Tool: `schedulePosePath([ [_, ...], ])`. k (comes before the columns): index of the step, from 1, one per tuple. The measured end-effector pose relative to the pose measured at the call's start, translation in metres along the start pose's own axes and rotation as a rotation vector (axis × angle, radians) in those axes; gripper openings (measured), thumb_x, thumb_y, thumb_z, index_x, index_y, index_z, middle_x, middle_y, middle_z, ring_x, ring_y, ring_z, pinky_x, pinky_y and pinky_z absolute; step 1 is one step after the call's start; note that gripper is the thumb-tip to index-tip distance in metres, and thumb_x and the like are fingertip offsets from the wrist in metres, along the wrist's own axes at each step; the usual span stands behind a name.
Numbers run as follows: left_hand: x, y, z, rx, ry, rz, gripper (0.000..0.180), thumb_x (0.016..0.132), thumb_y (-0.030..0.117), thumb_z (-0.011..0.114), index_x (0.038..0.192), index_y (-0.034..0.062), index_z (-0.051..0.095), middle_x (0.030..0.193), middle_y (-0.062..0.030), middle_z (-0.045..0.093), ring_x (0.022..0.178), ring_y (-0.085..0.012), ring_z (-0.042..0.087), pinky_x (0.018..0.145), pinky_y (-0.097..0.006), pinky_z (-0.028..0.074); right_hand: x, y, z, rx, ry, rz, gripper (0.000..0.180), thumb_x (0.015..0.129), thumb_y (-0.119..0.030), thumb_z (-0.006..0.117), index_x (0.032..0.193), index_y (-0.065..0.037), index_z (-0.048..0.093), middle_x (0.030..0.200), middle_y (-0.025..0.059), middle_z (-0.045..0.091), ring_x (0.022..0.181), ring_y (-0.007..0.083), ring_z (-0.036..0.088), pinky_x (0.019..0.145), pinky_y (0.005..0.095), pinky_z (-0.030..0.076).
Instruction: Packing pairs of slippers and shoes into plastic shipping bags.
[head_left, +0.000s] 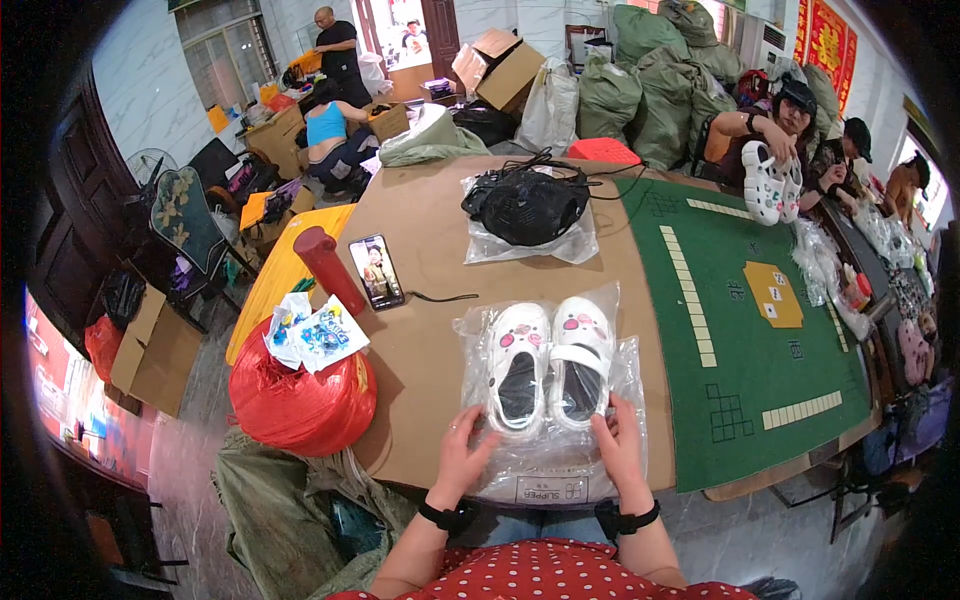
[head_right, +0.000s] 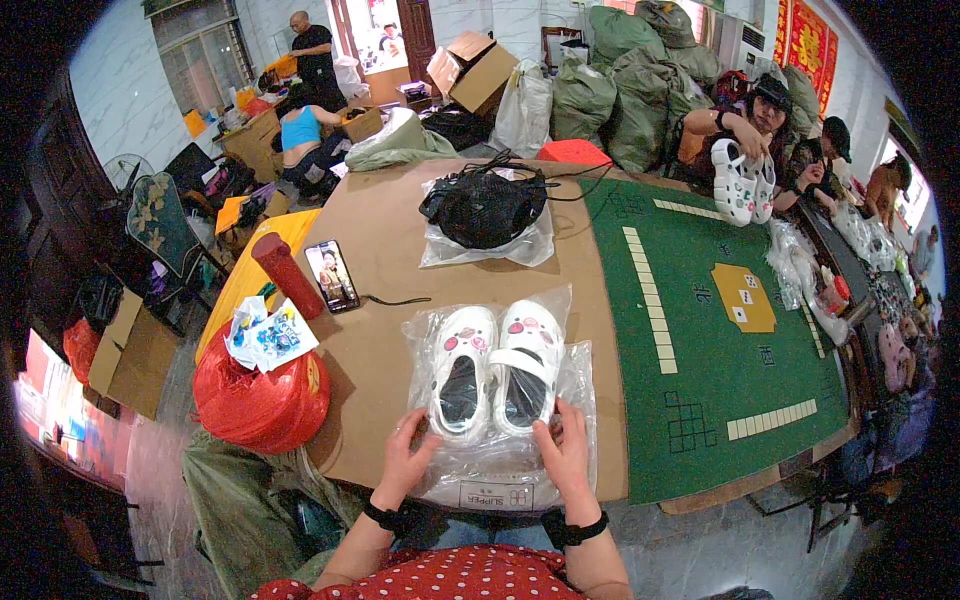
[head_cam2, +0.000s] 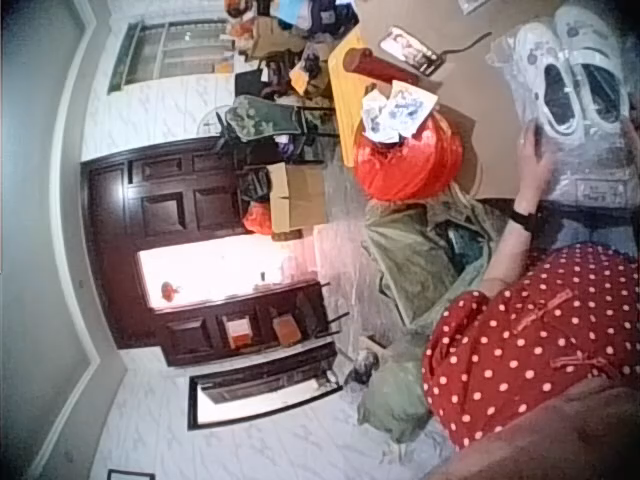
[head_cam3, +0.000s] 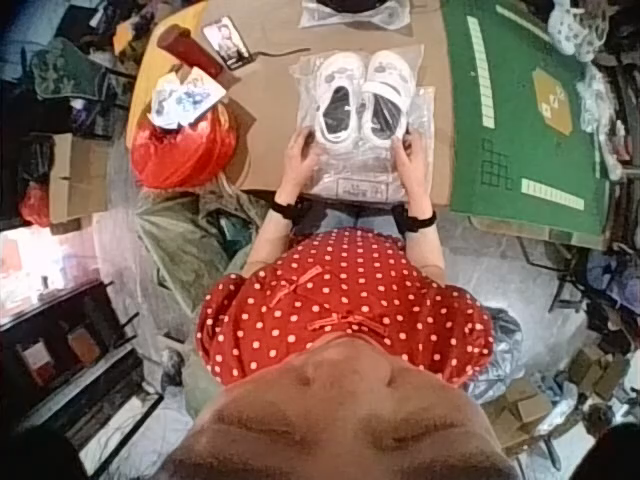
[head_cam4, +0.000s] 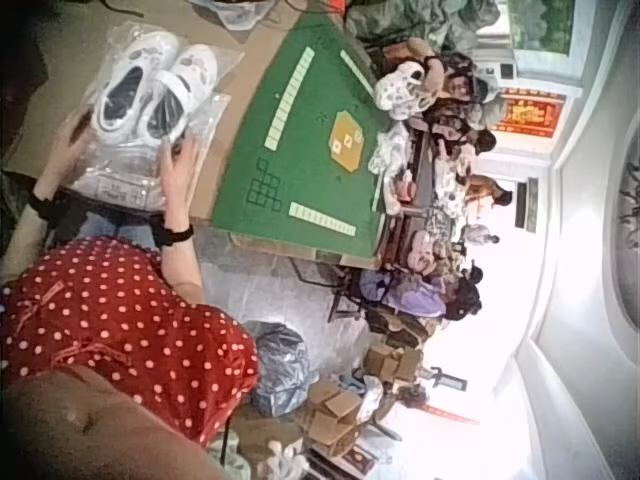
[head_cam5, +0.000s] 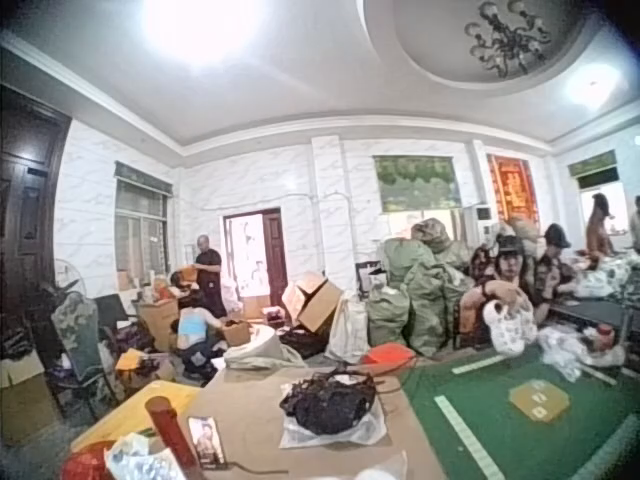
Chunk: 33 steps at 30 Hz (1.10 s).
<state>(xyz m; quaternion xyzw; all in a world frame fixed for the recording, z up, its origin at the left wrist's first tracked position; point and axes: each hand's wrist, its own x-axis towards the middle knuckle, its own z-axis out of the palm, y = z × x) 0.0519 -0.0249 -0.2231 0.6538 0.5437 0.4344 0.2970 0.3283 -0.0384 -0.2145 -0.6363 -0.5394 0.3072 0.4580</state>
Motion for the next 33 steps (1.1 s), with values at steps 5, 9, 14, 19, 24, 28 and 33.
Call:
schedulePosePath([
  [5,0.001,-0.002,0.004,0.008,0.012,0.012,0.054,0.085,0.023,0.073,0.129,-0.0012,0.055,0.122,-0.0175,0.060,0.102,-0.0280,0.063,0.087,-0.036,0.052,0.001,0.000,-0.002,-0.010,0.013,-0.009,0.052,0.088,-0.024,0.068,0.131,0.001,0.052,0.113,0.0141,0.054,0.091,0.0236,0.055,0.077,0.0320,0.046],
  [9,0.002,-0.004,0.009,-0.078,-0.020,-0.003,0.053,0.084,0.022,0.073,0.128,-0.0013,0.055,0.120,-0.0171,0.061,0.102,-0.0279,0.063,0.087,-0.036,0.051,0.000,-0.005,-0.005,0.033,0.038,0.027,0.052,0.088,-0.023,0.069,0.131,0.000,0.052,0.111,0.0136,0.054,0.087,0.0221,0.055,0.073,0.0311,0.047],
  [14,-0.001,-0.001,0.001,-0.083,-0.023,-0.065,0.052,0.085,0.020,0.072,0.128,-0.0029,0.055,0.120,-0.0176,0.061,0.105,-0.0273,0.061,0.093,-0.037,0.049,-0.001,0.002,0.003,-0.016,0.065,-0.046,0.053,0.088,-0.027,0.070,0.130,0.000,0.053,0.104,0.0136,0.055,0.079,0.0210,0.056,0.070,0.0317,0.048],
  [19,-0.001,-0.015,0.003,-0.061,-0.018,-0.050,0.055,0.085,0.021,0.074,0.130,-0.0040,0.054,0.125,-0.0190,0.058,0.113,-0.0287,0.058,0.098,-0.038,0.046,-0.003,-0.006,-0.002,0.011,0.007,-0.003,0.058,0.089,-0.033,0.069,0.132,0.001,0.051,0.105,0.0137,0.054,0.083,0.0219,0.059,0.075,0.0332,0.049],
  [24,0.002,0.005,0.005,-0.089,-0.048,-0.133,0.067,0.084,0.020,0.074,0.140,-0.0030,0.044,0.133,-0.0207,0.052,0.117,-0.0314,0.055,0.101,-0.039,0.044,-0.001,-0.009,-0.004,-0.006,-0.005,0.003,0.064,0.087,-0.038,0.070,0.134,0.002,0.050,0.106,0.0154,0.055,0.083,0.0233,0.058,0.077,0.0339,0.049],
  [28,0.018,-0.006,0.002,-0.091,-0.200,-0.133,0.077,0.082,0.028,0.076,0.142,-0.0038,0.041,0.138,-0.0230,0.045,0.123,-0.0332,0.052,0.102,-0.039,0.044,0.006,-0.024,-0.007,-0.105,-0.035,-0.015,0.064,0.087,-0.037,0.071,0.134,0.001,0.050,0.103,0.0134,0.053,0.084,0.0207,0.056,0.075,0.0325,0.048],
  [33,0.029,0.031,-0.006,0.022,-0.277,-0.207,0.093,0.070,0.044,0.083,0.138,-0.0068,0.045,0.137,-0.0230,0.046,0.121,-0.0330,0.052,0.098,-0.038,0.046,0.019,-0.007,-0.008,0.036,-0.089,0.069,0.065,0.080,-0.040,0.076,0.127,0.000,0.059,0.106,0.0152,0.058,0.084,0.0226,0.058,0.077,0.0346,0.049],
])
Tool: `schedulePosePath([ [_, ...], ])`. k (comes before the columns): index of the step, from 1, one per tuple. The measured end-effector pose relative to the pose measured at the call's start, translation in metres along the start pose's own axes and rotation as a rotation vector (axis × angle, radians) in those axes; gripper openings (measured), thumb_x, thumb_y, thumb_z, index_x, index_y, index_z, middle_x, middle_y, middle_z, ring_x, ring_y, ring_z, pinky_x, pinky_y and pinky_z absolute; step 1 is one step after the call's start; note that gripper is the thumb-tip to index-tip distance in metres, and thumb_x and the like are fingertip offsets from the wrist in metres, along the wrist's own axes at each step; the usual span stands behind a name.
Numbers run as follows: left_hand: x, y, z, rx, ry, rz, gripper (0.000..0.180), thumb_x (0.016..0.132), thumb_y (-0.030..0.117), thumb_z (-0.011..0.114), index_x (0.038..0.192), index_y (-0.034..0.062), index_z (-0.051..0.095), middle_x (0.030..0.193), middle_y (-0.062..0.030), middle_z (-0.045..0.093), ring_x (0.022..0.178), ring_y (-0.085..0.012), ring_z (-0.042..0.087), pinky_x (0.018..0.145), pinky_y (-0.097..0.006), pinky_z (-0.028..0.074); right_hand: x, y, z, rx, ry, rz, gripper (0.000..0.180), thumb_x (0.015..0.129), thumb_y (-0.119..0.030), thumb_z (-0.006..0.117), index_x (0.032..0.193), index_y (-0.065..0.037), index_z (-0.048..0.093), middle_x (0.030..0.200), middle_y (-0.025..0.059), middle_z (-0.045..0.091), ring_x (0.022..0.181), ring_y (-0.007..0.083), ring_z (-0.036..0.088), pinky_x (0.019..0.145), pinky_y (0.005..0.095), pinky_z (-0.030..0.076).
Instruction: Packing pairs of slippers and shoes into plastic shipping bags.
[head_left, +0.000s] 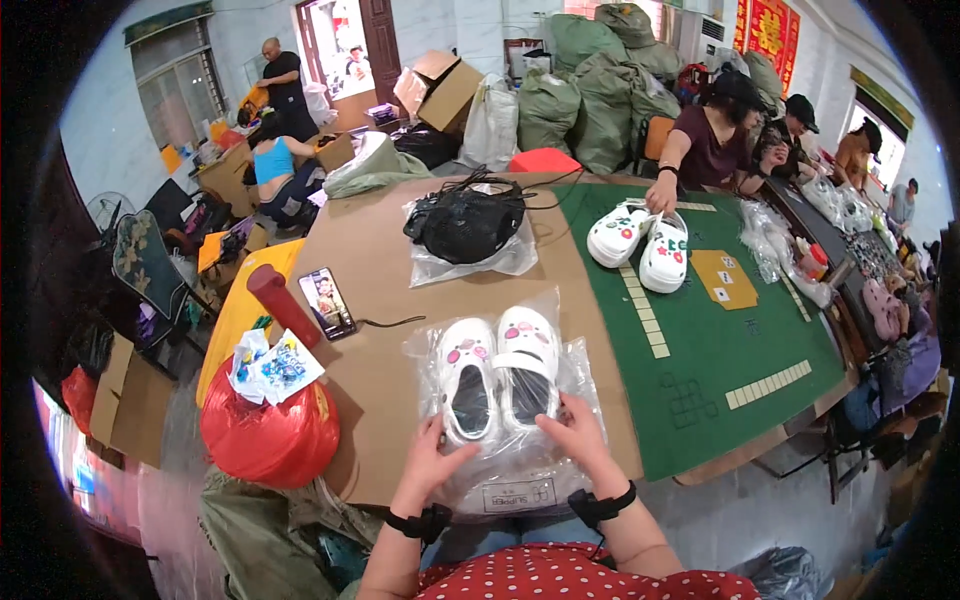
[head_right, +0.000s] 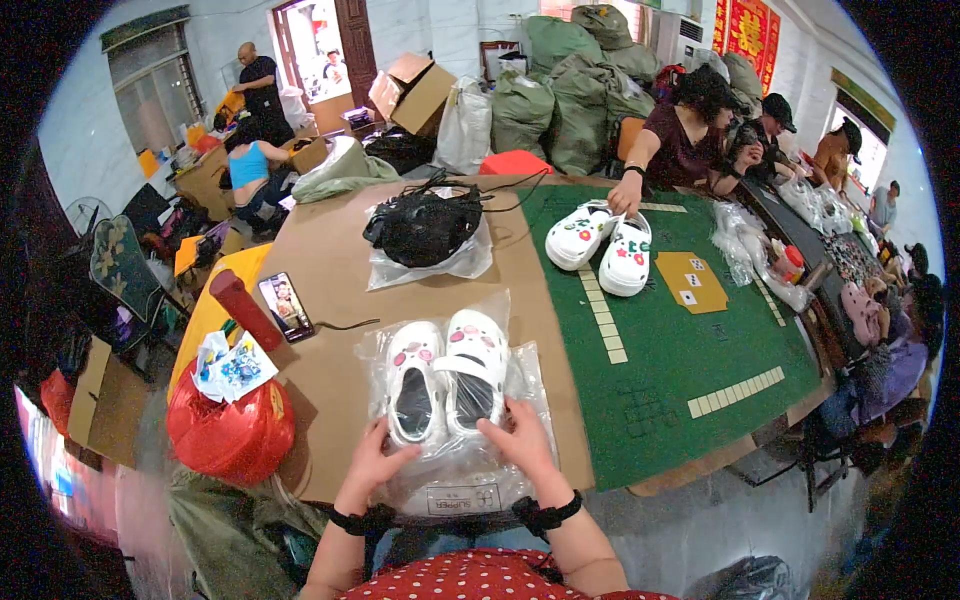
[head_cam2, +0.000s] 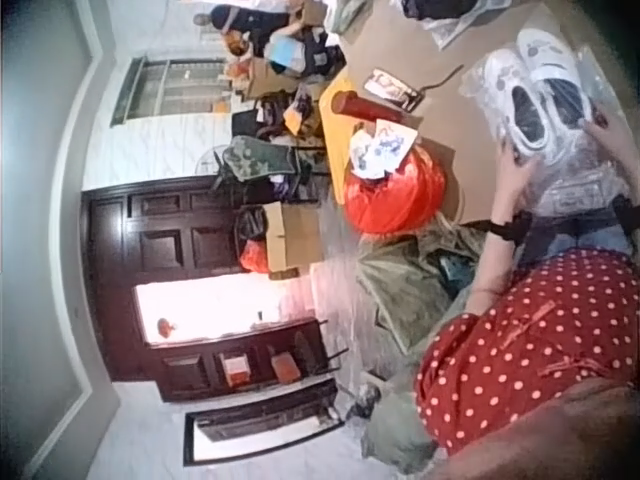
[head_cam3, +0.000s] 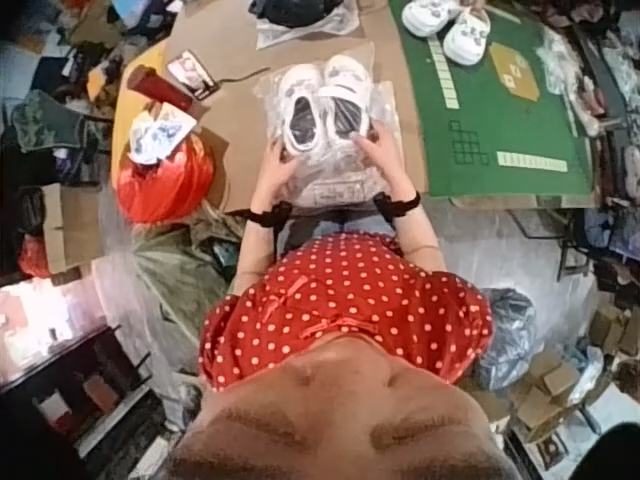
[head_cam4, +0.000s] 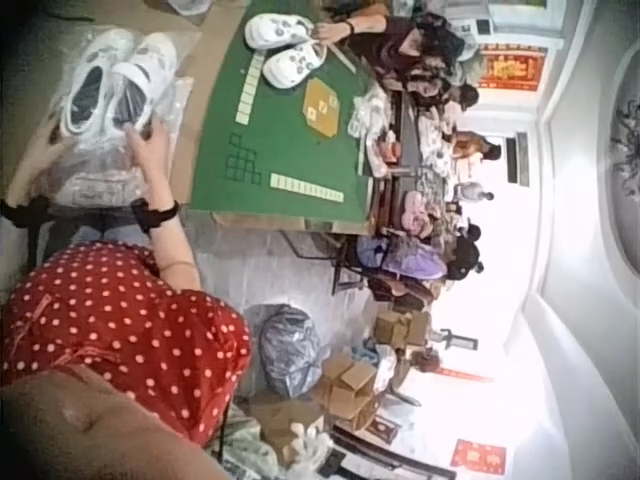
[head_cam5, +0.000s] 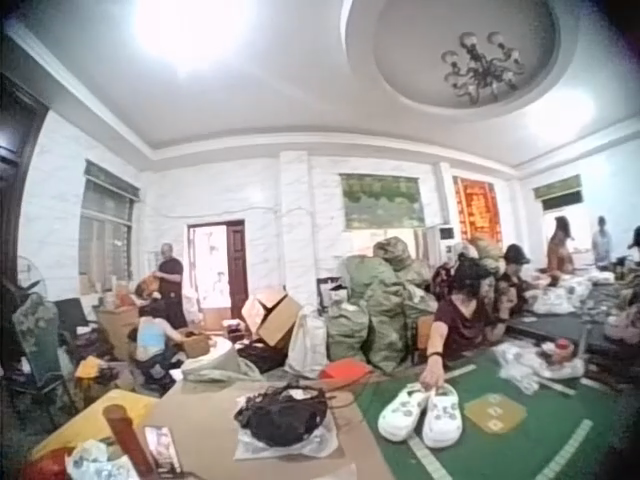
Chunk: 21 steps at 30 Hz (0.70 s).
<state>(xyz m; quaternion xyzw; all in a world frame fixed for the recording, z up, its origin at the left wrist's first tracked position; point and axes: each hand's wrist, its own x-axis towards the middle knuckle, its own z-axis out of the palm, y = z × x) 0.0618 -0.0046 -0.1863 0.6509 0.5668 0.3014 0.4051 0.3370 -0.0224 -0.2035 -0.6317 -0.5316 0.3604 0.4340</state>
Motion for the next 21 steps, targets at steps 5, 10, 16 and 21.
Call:
schedulePosePath([
  [5,-0.009,-0.011,0.003,0.205,0.034,0.021,0.094,0.070,0.049,0.082,0.137,-0.0073,0.048,0.141,-0.0262,0.046,0.129,-0.0358,0.046,0.104,-0.041,0.043,-0.007,-0.002,-0.006,0.076,0.035,0.013,0.062,0.077,-0.028,0.079,0.127,0.004,0.058,0.113,0.0118,0.059,0.077,0.0150,0.055,0.072,0.0289,0.048],
  [10,-0.024,-0.012,0.005,0.191,0.053,0.023,0.092,0.070,0.047,0.082,0.137,-0.0062,0.049,0.140,-0.0265,0.047,0.130,-0.0358,0.046,0.105,-0.042,0.041,-0.016,-0.009,-0.013,0.143,0.033,-0.078,0.061,0.078,-0.019,0.078,0.130,0.003,0.055,0.115,0.0091,0.057,0.073,0.0097,0.052,0.065,0.0235,0.046],
  [16,-0.035,0.004,-0.010,-0.461,0.090,0.032,0.084,0.081,0.037,0.077,0.145,-0.0028,0.039,0.139,-0.0184,0.047,0.128,-0.0265,0.048,0.103,-0.038,0.043,-0.043,-0.029,-0.009,0.189,-0.028,-0.069,0.058,0.081,-0.023,0.078,0.129,0.000,0.056,0.118,0.0071,0.056,0.070,0.0091,0.052,0.064,0.0237,0.046],
  [21,-0.029,-0.021,-0.015,-0.912,0.105,-0.058,0.076,0.089,0.021,0.068,0.149,-0.0009,0.028,0.140,-0.0126,0.046,0.127,-0.0228,0.047,0.106,-0.035,0.039,-0.054,-0.039,0.004,0.051,-0.202,-0.125,0.067,0.082,-0.027,0.079,0.137,-0.001,0.050,0.120,0.0107,0.054,0.075,0.0108,0.055,0.065,0.0248,0.048],
])
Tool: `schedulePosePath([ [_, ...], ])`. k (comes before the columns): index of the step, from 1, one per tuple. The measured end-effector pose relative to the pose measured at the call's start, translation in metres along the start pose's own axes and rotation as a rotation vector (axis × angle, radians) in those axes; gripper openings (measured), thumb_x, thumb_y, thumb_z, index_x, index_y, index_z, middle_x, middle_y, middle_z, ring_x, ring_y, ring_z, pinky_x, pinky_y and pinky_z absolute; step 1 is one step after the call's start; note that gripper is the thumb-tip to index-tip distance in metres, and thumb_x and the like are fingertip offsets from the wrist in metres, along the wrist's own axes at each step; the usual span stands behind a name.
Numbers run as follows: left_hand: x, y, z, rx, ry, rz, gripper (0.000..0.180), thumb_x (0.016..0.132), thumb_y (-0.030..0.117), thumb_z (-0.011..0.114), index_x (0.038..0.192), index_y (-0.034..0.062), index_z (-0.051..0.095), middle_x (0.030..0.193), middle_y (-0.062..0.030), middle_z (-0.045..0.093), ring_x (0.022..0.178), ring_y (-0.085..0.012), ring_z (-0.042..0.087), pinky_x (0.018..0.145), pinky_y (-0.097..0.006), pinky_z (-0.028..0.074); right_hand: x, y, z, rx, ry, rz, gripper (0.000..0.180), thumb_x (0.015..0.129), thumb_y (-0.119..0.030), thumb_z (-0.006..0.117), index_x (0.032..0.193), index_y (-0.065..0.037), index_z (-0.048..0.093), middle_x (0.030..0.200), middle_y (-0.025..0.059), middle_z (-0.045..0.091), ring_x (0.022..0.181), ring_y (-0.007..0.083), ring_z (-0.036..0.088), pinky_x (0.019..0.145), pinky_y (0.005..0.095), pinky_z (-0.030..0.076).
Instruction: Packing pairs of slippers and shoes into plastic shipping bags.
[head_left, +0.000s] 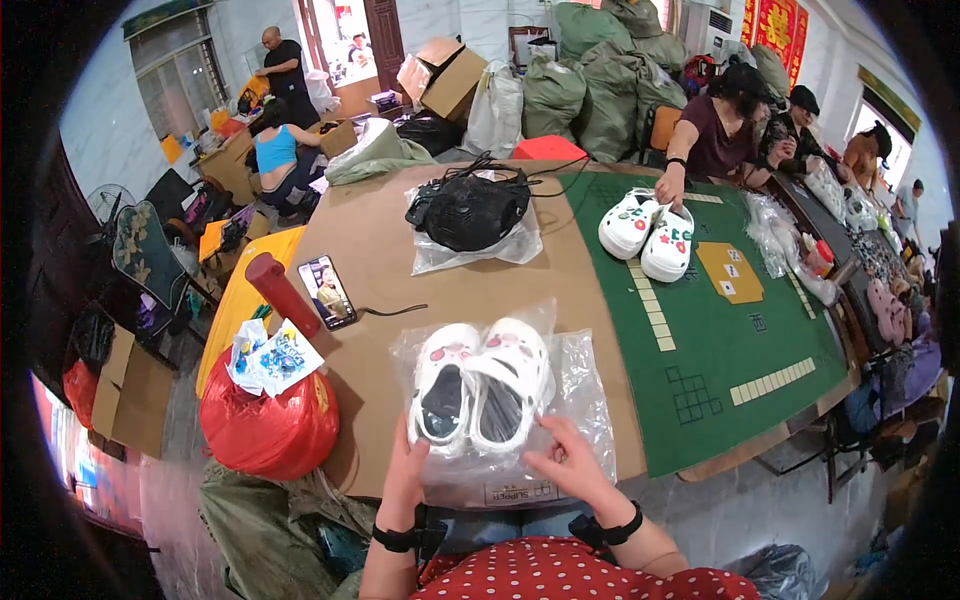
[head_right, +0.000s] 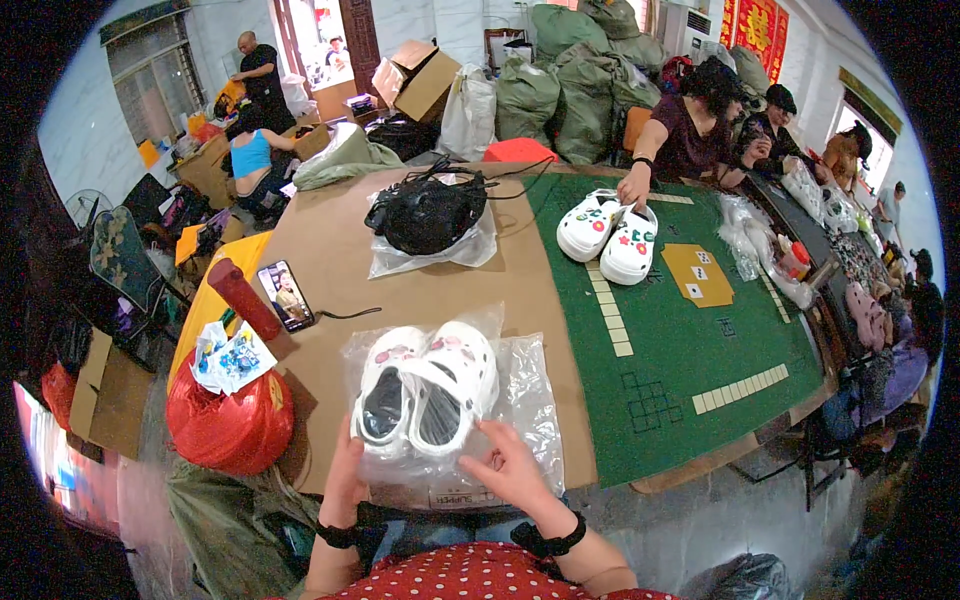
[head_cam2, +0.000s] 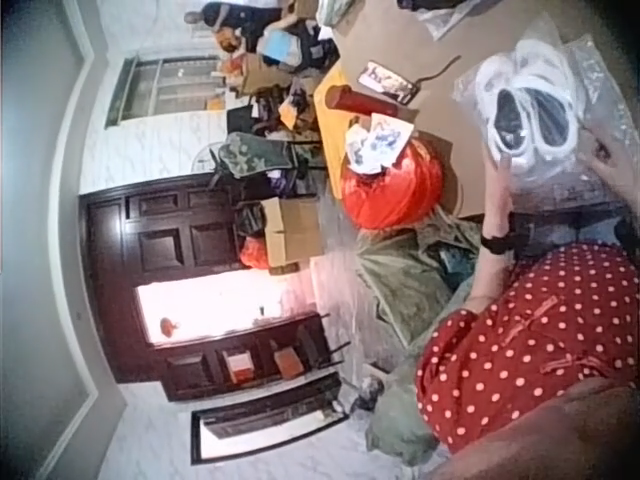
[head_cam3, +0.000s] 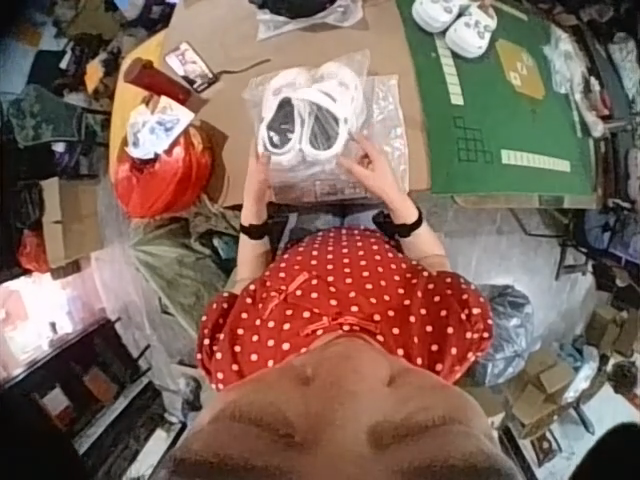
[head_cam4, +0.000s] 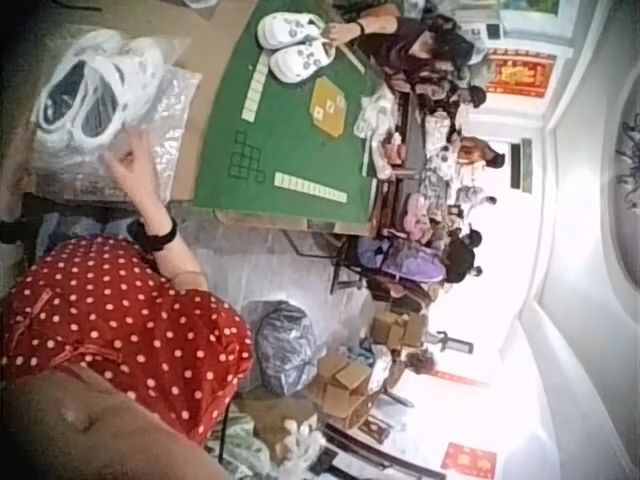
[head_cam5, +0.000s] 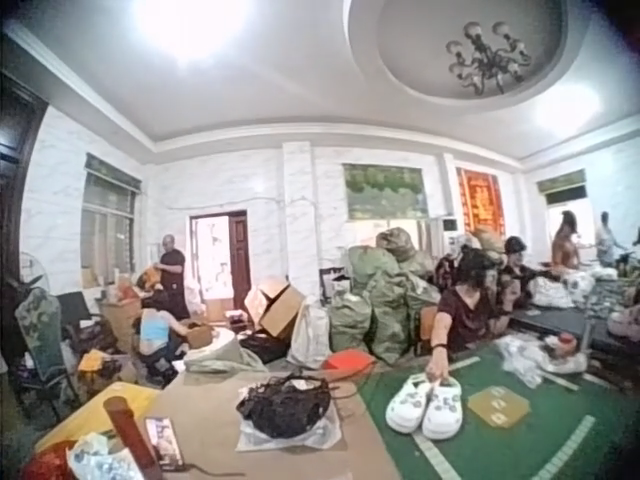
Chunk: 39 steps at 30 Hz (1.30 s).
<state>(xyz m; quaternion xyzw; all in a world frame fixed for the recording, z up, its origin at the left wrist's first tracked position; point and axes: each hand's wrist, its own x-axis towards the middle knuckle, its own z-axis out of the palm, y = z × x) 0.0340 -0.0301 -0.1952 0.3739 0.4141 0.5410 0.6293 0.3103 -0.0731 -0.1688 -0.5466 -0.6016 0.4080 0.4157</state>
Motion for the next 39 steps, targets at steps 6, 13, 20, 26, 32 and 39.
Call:
schedulePosePath([
  [6,-0.004,0.004,0.020,0.083,0.116,-0.033,0.078,0.083,0.011,0.072,0.148,0.0019,0.030,0.136,-0.0128,0.049,0.122,-0.0227,0.051,0.105,-0.036,0.040,-0.007,0.014,0.001,0.018,-0.084,0.034,0.069,0.082,-0.027,0.078,0.138,0.001,0.048,0.124,0.0112,0.051,0.080,0.0119,0.056,0.064,0.0252,0.048],
  [13,-0.005,-0.014,0.009,-0.105,0.124,-0.015,0.065,0.085,0.012,0.064,0.144,-0.0001,0.038,0.130,-0.0123,0.055,0.117,-0.0234,0.056,0.101,-0.036,0.044,-0.007,0.022,-0.007,0.185,-0.161,0.189,0.065,0.085,-0.021,0.076,0.139,0.000,0.048,0.124,0.0086,0.058,0.077,0.0083,0.056,0.065,0.0230,0.049],
  [20,-0.012,-0.016,-0.007,-0.405,0.202,-0.216,0.041,0.087,0.028,0.055,0.113,-0.0024,0.063,0.108,-0.0141,0.069,0.098,-0.0295,0.068,0.087,-0.043,0.055,-0.009,0.034,-0.007,0.432,-0.026,0.190,0.046,0.088,-0.008,0.070,0.131,-0.003,0.055,0.120,0.0033,0.062,0.078,0.0040,0.054,0.070,0.0204,0.046],
  [26,-0.028,0.014,-0.017,-0.466,0.222,-0.161,0.049,0.086,0.033,0.052,0.116,-0.0041,0.063,0.114,-0.0174,0.068,0.105,-0.0319,0.066,0.094,-0.046,0.052,-0.007,0.036,-0.021,0.448,0.084,0.182,0.037,0.089,-0.010,0.069,0.125,-0.004,0.059,0.116,0.0028,0.064,0.077,0.0030,0.054,0.070,0.0200,0.046],
  [32,-0.032,0.020,-0.003,-0.457,0.275,-0.179,0.049,0.087,0.035,0.051,0.117,-0.0022,0.063,0.116,-0.0158,0.067,0.104,-0.0315,0.066,0.093,-0.046,0.052,0.012,0.026,-0.064,0.188,0.122,0.172,0.035,0.086,-0.013,0.072,0.118,-0.004,0.064,0.098,-0.0009,0.064,0.073,0.0030,0.050,0.066,0.0202,0.043],
  [39,-0.021,-0.012,0.005,-0.451,0.177,-0.234,0.045,0.092,0.034,0.047,0.117,0.0003,0.063,0.113,-0.0119,0.068,0.104,-0.0263,0.066,0.092,-0.042,0.052,0.097,0.023,-0.163,-0.447,0.365,-0.107,0.046,0.078,-0.023,0.077,0.117,-0.003,0.061,0.114,0.0152,0.062,0.100,0.0304,0.060,0.084,0.0375,0.050],
])
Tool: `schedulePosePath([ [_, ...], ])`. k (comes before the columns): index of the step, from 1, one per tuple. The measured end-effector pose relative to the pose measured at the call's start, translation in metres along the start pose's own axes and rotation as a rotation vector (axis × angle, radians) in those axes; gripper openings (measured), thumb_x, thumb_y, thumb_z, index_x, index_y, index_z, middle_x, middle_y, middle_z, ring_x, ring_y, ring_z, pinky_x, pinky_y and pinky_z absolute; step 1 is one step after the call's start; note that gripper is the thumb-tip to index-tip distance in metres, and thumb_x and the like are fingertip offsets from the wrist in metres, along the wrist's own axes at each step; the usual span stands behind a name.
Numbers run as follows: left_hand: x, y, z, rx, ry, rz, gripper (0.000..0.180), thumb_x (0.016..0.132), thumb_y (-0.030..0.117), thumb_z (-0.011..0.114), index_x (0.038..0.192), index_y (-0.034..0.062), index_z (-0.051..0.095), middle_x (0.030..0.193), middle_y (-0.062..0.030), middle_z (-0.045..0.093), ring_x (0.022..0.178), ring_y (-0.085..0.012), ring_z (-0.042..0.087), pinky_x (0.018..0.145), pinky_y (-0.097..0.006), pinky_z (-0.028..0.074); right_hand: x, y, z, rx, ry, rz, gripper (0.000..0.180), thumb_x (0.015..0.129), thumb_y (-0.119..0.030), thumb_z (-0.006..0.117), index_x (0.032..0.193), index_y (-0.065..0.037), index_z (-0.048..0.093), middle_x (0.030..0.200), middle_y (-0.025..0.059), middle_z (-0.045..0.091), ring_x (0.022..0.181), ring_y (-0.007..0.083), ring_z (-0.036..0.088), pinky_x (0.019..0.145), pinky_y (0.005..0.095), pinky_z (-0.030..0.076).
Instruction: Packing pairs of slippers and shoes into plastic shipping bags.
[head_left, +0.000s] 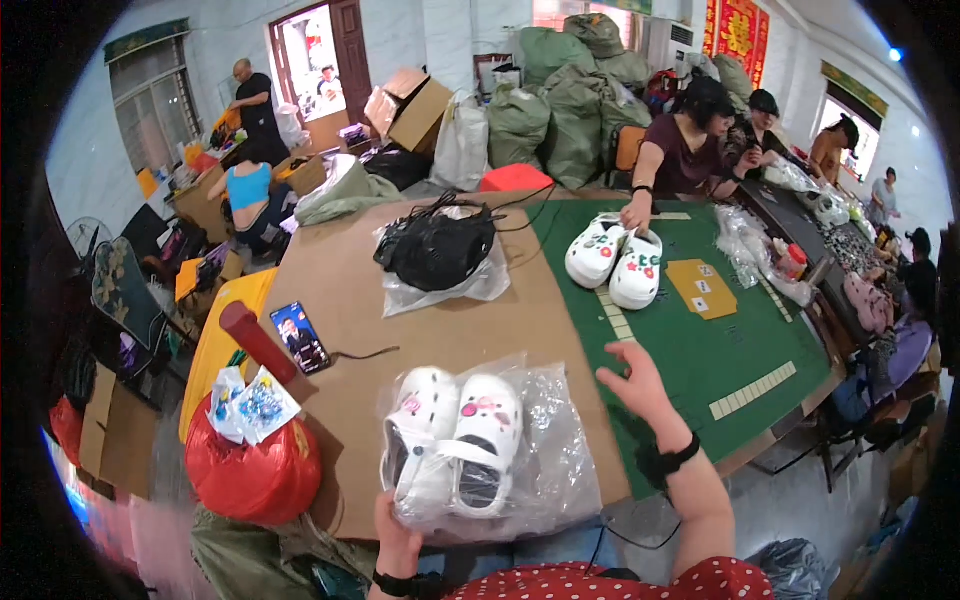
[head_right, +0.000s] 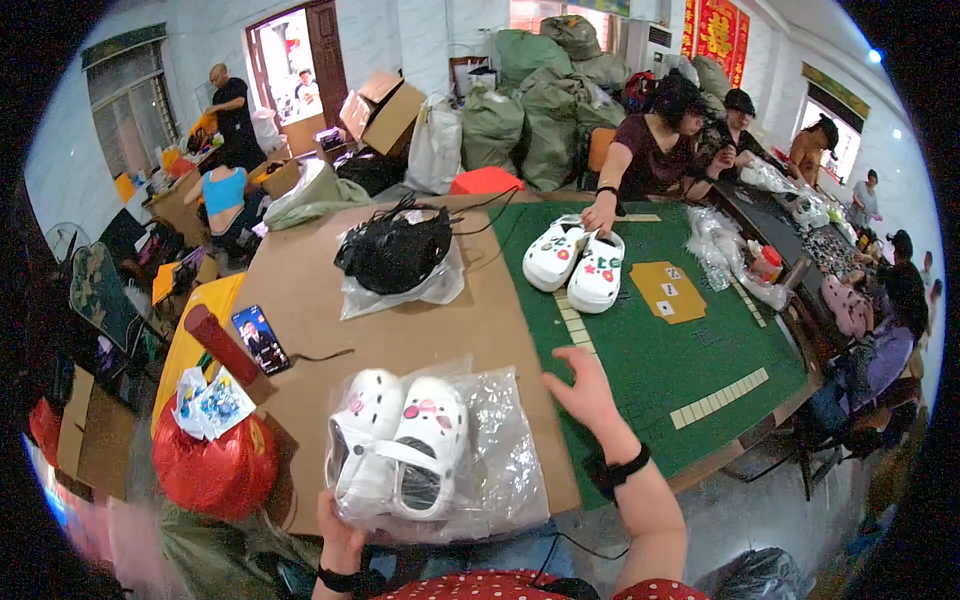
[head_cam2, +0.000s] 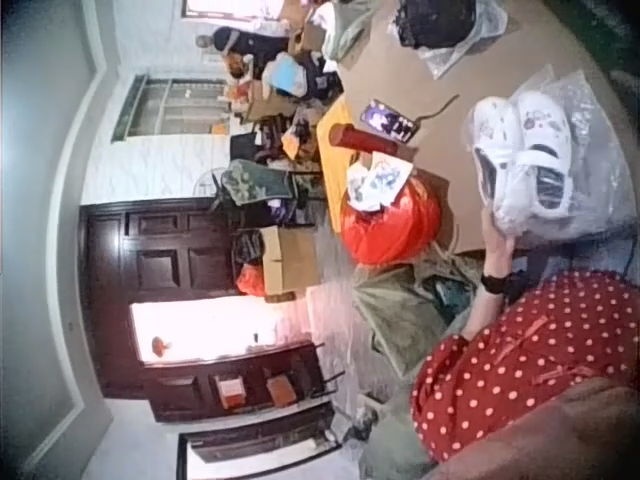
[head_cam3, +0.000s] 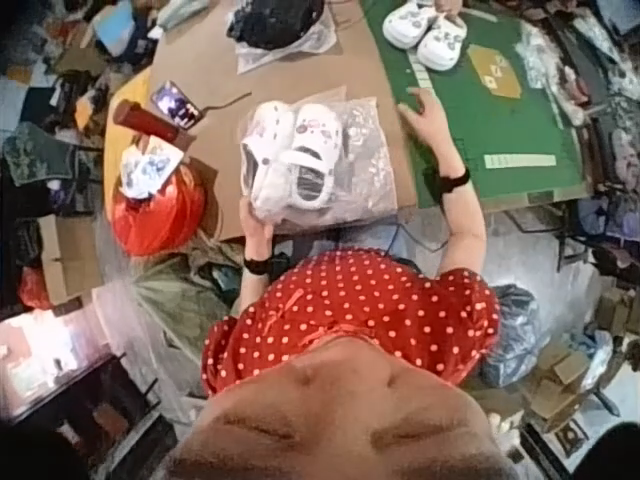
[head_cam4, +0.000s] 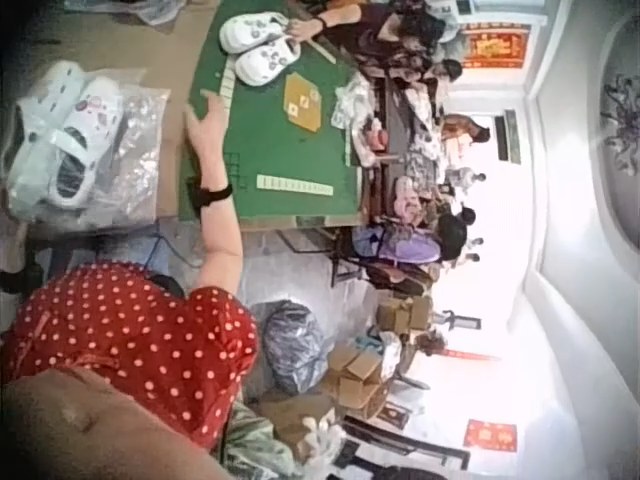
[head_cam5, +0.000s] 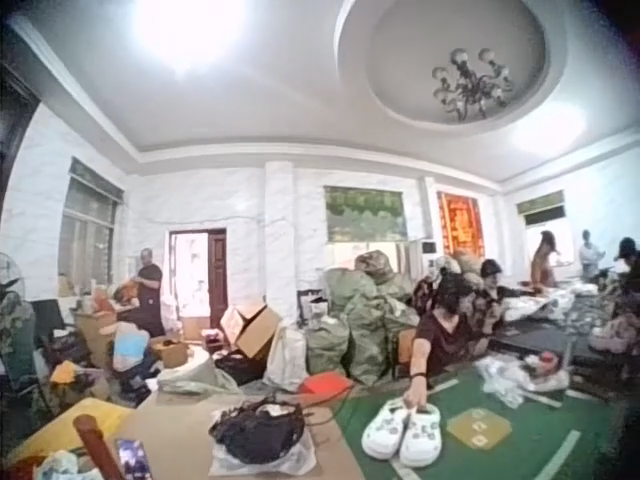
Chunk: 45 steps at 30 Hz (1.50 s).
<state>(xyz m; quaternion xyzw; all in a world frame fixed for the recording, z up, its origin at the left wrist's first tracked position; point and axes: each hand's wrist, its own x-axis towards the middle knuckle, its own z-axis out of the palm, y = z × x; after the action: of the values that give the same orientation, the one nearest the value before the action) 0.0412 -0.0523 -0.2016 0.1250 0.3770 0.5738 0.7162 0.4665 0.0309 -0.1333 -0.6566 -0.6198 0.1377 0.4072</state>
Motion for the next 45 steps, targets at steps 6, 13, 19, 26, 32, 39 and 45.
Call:
schedulePosePath([
  [6,0.003,-0.014,-0.026,0.208,-0.009,0.087,0.053,0.097,0.035,0.046,0.139,0.0028,0.044,0.135,-0.0122,0.054,0.119,-0.0274,0.057,0.100,-0.042,0.047,0.099,0.064,-0.026,-0.256,0.232,0.000,0.053,0.076,-0.031,0.078,0.118,-0.004,0.060,0.117,0.0167,0.061,0.112,0.0352,0.056,0.096,0.0441,0.046],
  [13,0.046,-0.009,-0.027,0.571,-0.008,0.270,0.064,0.096,0.042,0.053,0.144,0.0014,0.038,0.139,-0.0152,0.050,0.123,-0.0262,0.052,0.105,-0.044,0.041,0.200,0.109,-0.030,-0.458,0.318,0.130,0.074,0.076,-0.045,0.075,0.136,-0.010,0.052,0.125,0.0201,0.055,0.122,0.0374,0.049,0.101,0.0488,0.041],
  [19,0.074,-0.004,-0.016,0.571,0.069,0.330,0.064,0.095,0.040,0.055,0.144,0.0004,0.039,0.140,-0.0162,0.049,0.125,-0.0275,0.051,0.106,-0.043,0.040,0.260,0.115,-0.028,-0.618,0.118,0.184,0.089,0.074,-0.058,0.073,0.146,-0.016,0.043,0.137,0.0229,0.050,0.125,0.0362,0.051,0.109,0.0521,0.034],
  [26,0.114,-0.002,0.006,0.591,0.063,0.347,0.064,0.095,0.037,0.057,0.143,-0.0008,0.039,0.140,-0.0175,0.048,0.126,-0.0291,0.049,0.106,-0.043,0.039,0.293,0.137,-0.022,-0.604,-0.066,0.340,0.100,0.067,-0.064,0.074,0.149,-0.018,0.039,0.147,0.0284,0.040,0.128,0.0431,0.049,0.106,0.0591,0.034],
  [32,0.139,-0.010,0.030,0.615,-0.009,0.311,0.064,0.094,0.035,0.059,0.143,-0.0018,0.040,0.141,-0.0185,0.047,0.128,-0.0304,0.047,0.107,-0.043,0.038,0.296,0.138,-0.027,-0.559,-0.134,0.362,0.092,0.063,-0.064,0.078,0.130,-0.007,0.053,0.118,0.0177,0.066,0.114,0.0336,0.062,0.095,0.0545,0.045],
  [39,0.104,-0.008,0.029,0.630,0.005,0.300,0.064,0.093,0.033,0.061,0.142,-0.0030,0.040,0.142,-0.0198,0.047,0.129,-0.0320,0.046,0.108,-0.043,0.037,0.242,0.142,-0.041,-0.418,0.065,0.514,0.083,0.067,-0.054,0.078,0.129,-0.004,0.058,0.119,0.0194,0.066,0.111,0.0311,0.064,0.094,0.0402,0.050],
  [45,0.052,-0.012,0.023,0.636,0.024,0.291,0.064,0.093,0.031,0.063,0.142,-0.0040,0.040,0.143,-0.0208,0.046,0.131,-0.0333,0.044,0.108,-0.043,0.036,0.184,0.120,-0.072,0.133,-0.186,0.630,0.053,0.080,-0.042,0.076,0.109,0.001,0.067,0.095,0.0061,0.065,0.086,0.0176,0.060,0.069,0.0358,0.049],
])
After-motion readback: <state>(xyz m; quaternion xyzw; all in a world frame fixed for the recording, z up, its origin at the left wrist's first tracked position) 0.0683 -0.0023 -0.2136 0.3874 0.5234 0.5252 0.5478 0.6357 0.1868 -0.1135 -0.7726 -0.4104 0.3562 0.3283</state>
